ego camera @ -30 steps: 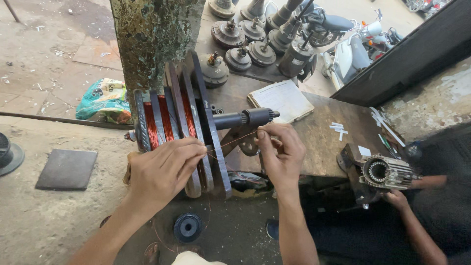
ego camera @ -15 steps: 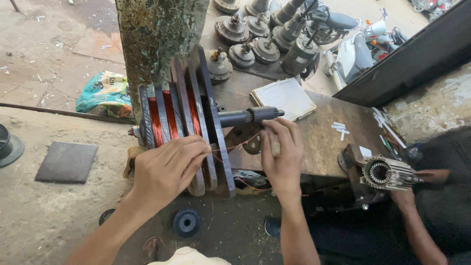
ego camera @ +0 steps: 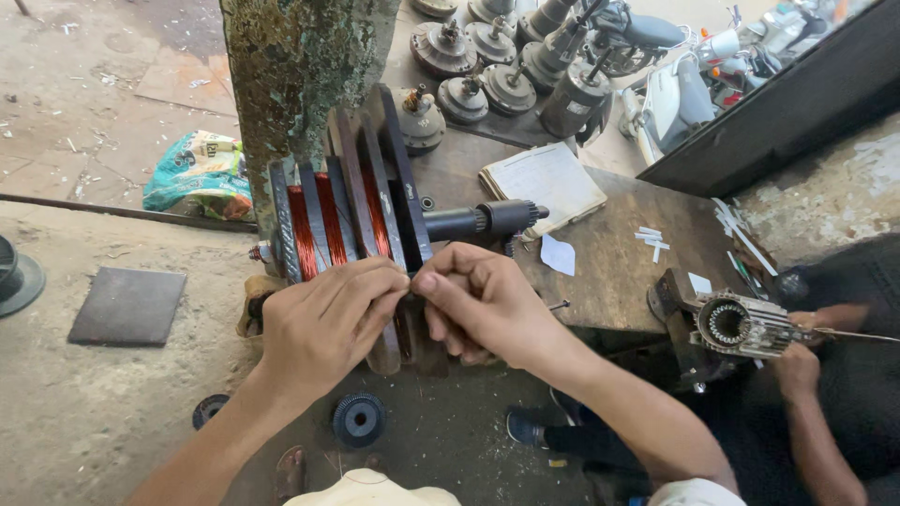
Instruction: The person operates a manual wire-winding machine to wrap copper wire around a stator core. They rotate the crank with one hand while guiding the wire with the other, periodically stopping to adjust the wire placement and secure it with a small tool.
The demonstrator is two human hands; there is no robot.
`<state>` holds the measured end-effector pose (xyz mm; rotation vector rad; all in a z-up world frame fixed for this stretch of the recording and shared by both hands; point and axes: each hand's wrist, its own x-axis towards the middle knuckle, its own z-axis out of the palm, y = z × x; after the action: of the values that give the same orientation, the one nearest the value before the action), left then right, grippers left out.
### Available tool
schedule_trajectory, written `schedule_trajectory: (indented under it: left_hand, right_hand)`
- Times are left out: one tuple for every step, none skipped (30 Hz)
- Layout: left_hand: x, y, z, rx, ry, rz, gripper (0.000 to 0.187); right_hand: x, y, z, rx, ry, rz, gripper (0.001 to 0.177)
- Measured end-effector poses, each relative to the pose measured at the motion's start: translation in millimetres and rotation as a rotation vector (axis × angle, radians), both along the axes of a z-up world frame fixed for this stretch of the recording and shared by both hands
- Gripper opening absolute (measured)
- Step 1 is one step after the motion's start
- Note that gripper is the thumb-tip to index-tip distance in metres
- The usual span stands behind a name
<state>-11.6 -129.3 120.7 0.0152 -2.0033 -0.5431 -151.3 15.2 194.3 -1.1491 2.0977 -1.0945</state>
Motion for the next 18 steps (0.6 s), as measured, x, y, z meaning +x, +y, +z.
schedule_trajectory:
  left_hand:
    - [0.3, 0.7, -1.0, -0.005, 0.013, 0.006, 0.023]
    - [0.8, 1.3, -1.9, -0.011, 0.026, 0.012, 0.023]
    - [0.1, 0.4, -2.2, -0.014, 0.020, 0.008, 0.023]
    - [-0.4, -0.5, -2.3, -0.018, 0.014, 0.004, 0.023]
    - [0.0, -0.6, -2.3, -0.020, 0.008, 0.000, 0.022]
    - [0.3, -0.7, -2.0, -0.017, 0.006, -0.001, 0.022]
    - [-0.2, -1.0, -1.1, -0.015, 0.007, 0.001, 0.021]
    - [-0.8, -1.3, -0.1, -0.013, 0.008, 0.003, 0.021]
    - [-0.9, -1.6, 0.3, -0.013, 0.013, 0.006, 0.020]
    - [-1.1, -1.5, 0.5, -0.013, 0.019, 0.008, 0.020]
    - [-0.9, -0.9, 1.1, -0.014, 0.022, 0.007, 0.020]
    - [-0.9, -0.1, 1.6, -0.011, 0.023, 0.015, 0.020]
    - [-0.3, 0.1, 1.8, -0.011, 0.019, 0.019, 0.020]
    - [0.5, 0.4, 1.9, -0.011, 0.016, 0.024, 0.020]
    - [0.4, 0.5, 2.4, -0.005, 0.017, 0.022, 0.021]
    - [0.3, 0.2, 3.0, 0.000, 0.017, 0.019, 0.021]
    - [-0.3, -0.9, 3.9, 0.005, 0.019, 0.020, 0.022]
    - [-1.1, -2.0, 4.4, 0.000, 0.015, 0.025, 0.022]
  right_hand:
    - [-1.1, 0.8, 2.0, 0.043, -0.092, -0.014, 0.020]
    - [-2.4, 2.7, 4.4, 0.067, -0.123, 0.000, 0.020]
    - [-4.8, 4.7, 7.9, 0.090, -0.130, 0.018, 0.021]
    - [-7.0, 8.7, 12.0, 0.121, -0.128, 0.036, 0.021]
    - [-8.0, 15.8, 16.4, 0.104, 0.028, 0.085, 0.021]
    - [-9.0, 22.9, 20.8, 0.068, 0.271, 0.158, 0.021]
    - [-9.8, 27.2, 23.7, -0.020, 0.605, 0.239, 0.022]
    - [-12.7, 29.5, 27.2, -0.137, 1.007, 0.400, 0.022]
    - [-14.8, 27.9, 27.5, -0.252, 1.337, 0.517, 0.022]
    - [-17.5, 25.5, 27.9, -0.328, 1.600, 0.595, 0.023]
    - [-18.8, 23.0, 27.9, -0.360, 1.614, 0.627, 0.022]
    - [-21.1, 18.3, 27.6, -0.392, 1.627, 0.659, 0.021]
    - [-23.0, 12.1, 26.3, -0.423, 1.638, 0.685, 0.020]
    - [-24.0, 5.5, 24.8, -0.454, 1.649, 0.711, 0.019]
    - [-24.6, -1.3, 24.1, -0.487, 1.666, 0.737, 0.017]
    - [-23.5, -6.3, 23.5, -0.519, 1.682, 0.764, 0.016]
    - [-17.2, -8.5, 20.6, -0.474, 1.410, 0.659, 0.016]
    - [-11.5, -10.8, 17.5, -0.421, 1.154, 0.545, 0.016]
